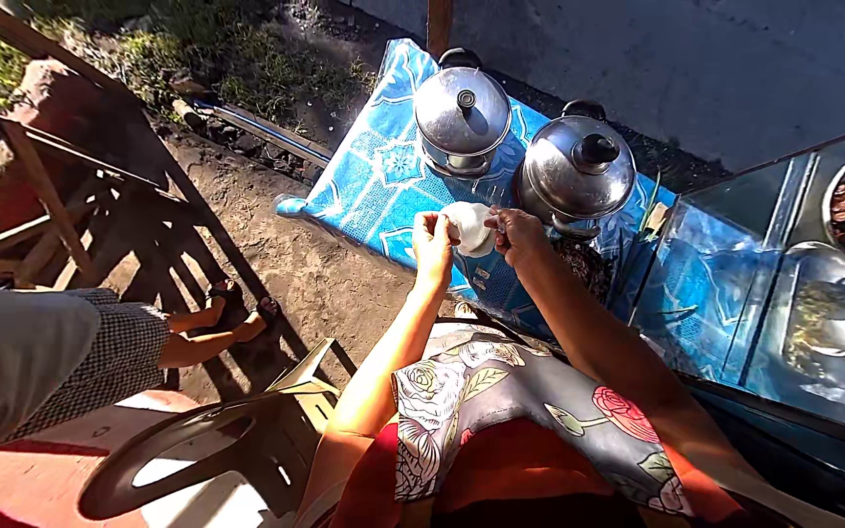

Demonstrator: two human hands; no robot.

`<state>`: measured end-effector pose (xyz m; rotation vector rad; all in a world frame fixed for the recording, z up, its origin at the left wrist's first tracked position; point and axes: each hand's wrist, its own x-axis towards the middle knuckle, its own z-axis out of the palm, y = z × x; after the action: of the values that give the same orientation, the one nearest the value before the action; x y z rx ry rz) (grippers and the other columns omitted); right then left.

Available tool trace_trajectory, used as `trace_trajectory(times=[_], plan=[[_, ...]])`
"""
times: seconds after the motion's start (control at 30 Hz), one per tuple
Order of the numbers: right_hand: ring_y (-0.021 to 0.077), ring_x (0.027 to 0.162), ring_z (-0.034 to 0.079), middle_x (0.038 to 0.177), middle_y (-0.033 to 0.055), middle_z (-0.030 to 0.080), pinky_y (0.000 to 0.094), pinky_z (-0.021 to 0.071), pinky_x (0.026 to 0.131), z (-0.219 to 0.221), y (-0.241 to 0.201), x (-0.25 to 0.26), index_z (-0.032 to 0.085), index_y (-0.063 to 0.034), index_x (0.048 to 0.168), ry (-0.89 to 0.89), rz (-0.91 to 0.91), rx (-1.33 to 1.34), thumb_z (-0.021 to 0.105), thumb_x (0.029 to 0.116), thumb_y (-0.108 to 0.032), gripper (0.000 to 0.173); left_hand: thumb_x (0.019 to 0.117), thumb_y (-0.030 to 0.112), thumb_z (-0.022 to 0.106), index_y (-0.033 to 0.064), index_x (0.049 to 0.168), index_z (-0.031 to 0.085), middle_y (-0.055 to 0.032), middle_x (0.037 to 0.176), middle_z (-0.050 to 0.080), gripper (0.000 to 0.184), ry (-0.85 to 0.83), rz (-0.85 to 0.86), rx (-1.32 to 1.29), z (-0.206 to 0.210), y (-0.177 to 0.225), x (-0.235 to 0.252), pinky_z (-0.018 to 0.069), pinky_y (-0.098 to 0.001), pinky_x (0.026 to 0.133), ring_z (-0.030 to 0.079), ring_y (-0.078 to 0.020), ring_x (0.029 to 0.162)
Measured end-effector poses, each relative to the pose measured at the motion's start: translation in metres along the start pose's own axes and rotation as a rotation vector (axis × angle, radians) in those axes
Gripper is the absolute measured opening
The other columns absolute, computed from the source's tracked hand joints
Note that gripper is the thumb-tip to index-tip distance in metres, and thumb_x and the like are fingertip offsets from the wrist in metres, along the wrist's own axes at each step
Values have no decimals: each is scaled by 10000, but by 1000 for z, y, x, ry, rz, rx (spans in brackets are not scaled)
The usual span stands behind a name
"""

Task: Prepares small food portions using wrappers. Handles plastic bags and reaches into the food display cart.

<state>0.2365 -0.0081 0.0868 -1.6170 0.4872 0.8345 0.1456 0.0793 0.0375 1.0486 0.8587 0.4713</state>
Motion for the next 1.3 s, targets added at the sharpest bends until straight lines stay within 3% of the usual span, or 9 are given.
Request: trace_trajectory(times=[0.17,0.23,0.3,0.43,0.63,0.83,1.07,1.17,1.3], plan=[[27,468,446,686,11,596,201,393,454,-6,17,20,626,-4,940,-60,-250,-340,649,1008,-155,167,1052,43,474,52,1024,531,4,821,594,65,-181,118,-80,29,46,-6,519,-215,610,581,-48,659],[153,620,507,739,76,557,367,451,607,-13,20,29,645,18,909,-42,-382,-562,655,990,-185,219,1057,56,476,71,990,540,20,796,585,94,-189,155,-101,34,59,2,494,-202,585,562,-38,642],[331,805,624,847,195,648,559,488,746,-21,18,33,683,53,948,-36,-453,-760,655,982,-220,277,1064,71,483,74,988,541,11,801,580,96,-173,135,-103,32,64,12,496,-213,604,566,-52,661],[447,993,683,1029,255,707,658,507,825,-30,9,22,692,26,1123,-37,-518,-1044,669,984,-222,285,1077,85,461,84,988,515,2,795,581,104,-242,-18,-78,16,66,17,513,-222,614,567,-62,645],[495,1227,578,1430,329,468,614,548,919,-31,33,28,424,-19,1509,-1,-506,-1034,842,768,-60,852,1070,65,449,112,991,506,3,809,622,109,-166,-215,-49,-21,38,15,542,-226,625,610,-69,660],[238,727,660,1021,212,650,398,588,673,-25,50,41,591,68,1224,-174,-218,-416,612,966,13,264,1078,217,404,104,1091,537,-52,921,660,175,48,-392,-250,-39,42,15,592,-388,762,676,-165,812],[124,707,659,841,53,667,303,585,693,-28,0,0,589,10,1128,-289,-266,418,521,979,101,187,1135,352,243,100,1119,530,-55,895,700,382,-121,-407,-408,-23,20,13,628,-354,729,719,-156,811],[100,696,638,808,44,644,266,561,679,-41,-17,-12,580,24,1112,-295,-336,375,510,1009,64,130,1129,385,263,111,1281,496,-18,1052,715,390,-277,-269,-222,-7,20,3,624,-329,846,721,-115,964],[130,710,587,943,126,636,287,503,625,-63,8,7,573,65,1242,-132,-301,-37,548,1036,-54,239,999,67,631,-95,1274,493,-115,1047,645,348,-325,-12,378,-2,-15,3,560,-285,836,645,-89,900]])
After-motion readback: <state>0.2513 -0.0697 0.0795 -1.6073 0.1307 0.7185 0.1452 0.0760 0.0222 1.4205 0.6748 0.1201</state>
